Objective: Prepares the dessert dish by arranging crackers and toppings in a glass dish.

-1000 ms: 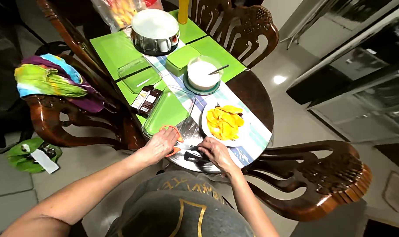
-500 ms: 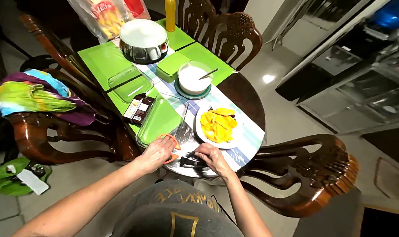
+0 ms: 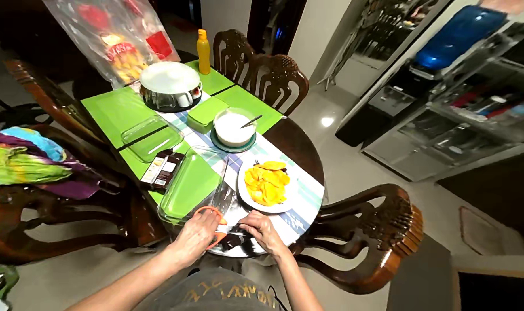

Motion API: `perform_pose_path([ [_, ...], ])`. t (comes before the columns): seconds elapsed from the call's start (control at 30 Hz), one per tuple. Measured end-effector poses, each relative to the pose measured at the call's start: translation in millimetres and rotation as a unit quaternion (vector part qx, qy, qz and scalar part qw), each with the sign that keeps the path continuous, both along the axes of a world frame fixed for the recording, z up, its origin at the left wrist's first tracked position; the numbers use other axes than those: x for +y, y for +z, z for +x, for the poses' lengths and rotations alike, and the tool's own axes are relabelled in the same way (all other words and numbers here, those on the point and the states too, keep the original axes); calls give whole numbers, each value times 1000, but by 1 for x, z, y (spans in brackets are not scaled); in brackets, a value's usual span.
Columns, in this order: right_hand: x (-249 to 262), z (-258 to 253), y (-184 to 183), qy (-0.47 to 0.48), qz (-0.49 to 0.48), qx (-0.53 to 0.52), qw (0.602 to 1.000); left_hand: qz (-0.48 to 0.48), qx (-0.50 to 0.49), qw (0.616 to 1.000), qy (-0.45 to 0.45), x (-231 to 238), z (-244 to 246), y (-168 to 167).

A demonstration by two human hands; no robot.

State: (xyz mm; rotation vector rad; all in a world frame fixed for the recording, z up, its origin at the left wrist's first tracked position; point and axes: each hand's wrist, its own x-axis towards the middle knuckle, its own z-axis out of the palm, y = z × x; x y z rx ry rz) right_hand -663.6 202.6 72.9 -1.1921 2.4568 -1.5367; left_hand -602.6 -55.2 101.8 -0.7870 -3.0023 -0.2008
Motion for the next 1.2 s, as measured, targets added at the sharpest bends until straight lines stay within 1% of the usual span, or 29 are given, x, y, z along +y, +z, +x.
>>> perform_pose_path([
  [0.1, -1, 2, -3, -10, -21, 13, 1000, -5, -2, 1000, 7, 16, 1, -5],
  [0.27, 2, 5, -7, -20, -29, 7, 999, 11, 85, 996, 22, 21, 5, -17],
  [0.37, 3, 12, -12, -37, -30, 13, 999, 9, 85, 996, 15, 20, 11, -18],
  [0.47, 1, 15, -13, -68, -46, 25, 996, -4, 73, 997, 28, 30, 11, -17],
  [0.6, 1, 13, -14, -103, -70, 23, 992, 3, 117, 992, 44, 41, 6, -20],
  [0.77, 1, 11, -15, -139, -106, -23, 984, 7, 105, 994, 31, 36, 6, -14],
  [0.87, -4, 11, -16, -144, -102, -1, 984, 2, 80, 996, 30, 40, 4, -12],
  [0.93, -6, 9, -15, -154, -94, 21, 983, -10, 81, 996, 35, 47, 2, -11],
  [1.1, -10, 6, -12, -194, -107, -2, 975, -8, 113, 993, 41, 45, -2, -7],
  [1.17, -12, 7, -12, -206, -94, -3, 974, 0, 107, 993, 43, 42, -2, -5],
  [1.2, -13, 7, -11, -207, -79, 15, 975, 3, 106, 993, 43, 42, -3, -4],
])
